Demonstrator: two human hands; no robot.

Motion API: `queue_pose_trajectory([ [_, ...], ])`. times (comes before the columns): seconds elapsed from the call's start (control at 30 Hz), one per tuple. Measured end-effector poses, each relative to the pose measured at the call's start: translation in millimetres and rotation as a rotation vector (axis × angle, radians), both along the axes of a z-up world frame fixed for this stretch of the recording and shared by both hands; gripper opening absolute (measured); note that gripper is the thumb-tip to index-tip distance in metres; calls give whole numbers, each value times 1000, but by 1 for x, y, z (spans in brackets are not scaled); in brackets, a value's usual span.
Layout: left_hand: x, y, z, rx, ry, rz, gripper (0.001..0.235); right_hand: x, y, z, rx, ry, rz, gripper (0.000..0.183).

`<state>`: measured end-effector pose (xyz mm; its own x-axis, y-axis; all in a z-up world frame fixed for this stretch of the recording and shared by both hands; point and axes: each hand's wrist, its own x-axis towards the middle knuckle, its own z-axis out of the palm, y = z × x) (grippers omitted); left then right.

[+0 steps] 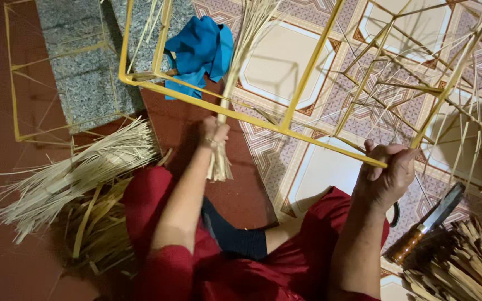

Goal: The person sits on a tiled floor and weaves thin bamboo strips into a rectangular frame. They repeatedly thread strips through the frame, adjust alignment, and secure intersections by hand. Scissors and a knife are visible nearby but not used during the clip.

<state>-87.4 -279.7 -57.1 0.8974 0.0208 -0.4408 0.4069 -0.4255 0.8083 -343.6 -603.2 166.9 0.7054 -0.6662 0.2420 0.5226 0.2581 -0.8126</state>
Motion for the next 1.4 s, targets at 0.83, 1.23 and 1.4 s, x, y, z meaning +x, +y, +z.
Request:
queue_pose_trajectory([
  [0.83,32,47,397,-612,-776,-214,33,52,60,-76,1,452,113,44],
  [1.23,-34,-396,315,-986,-101,-456,33,63,72,-94,23,470,250,36],
  [1.4,-75,-502,191,-725,49,-430,28,69,78,-115,70,492,244,37],
])
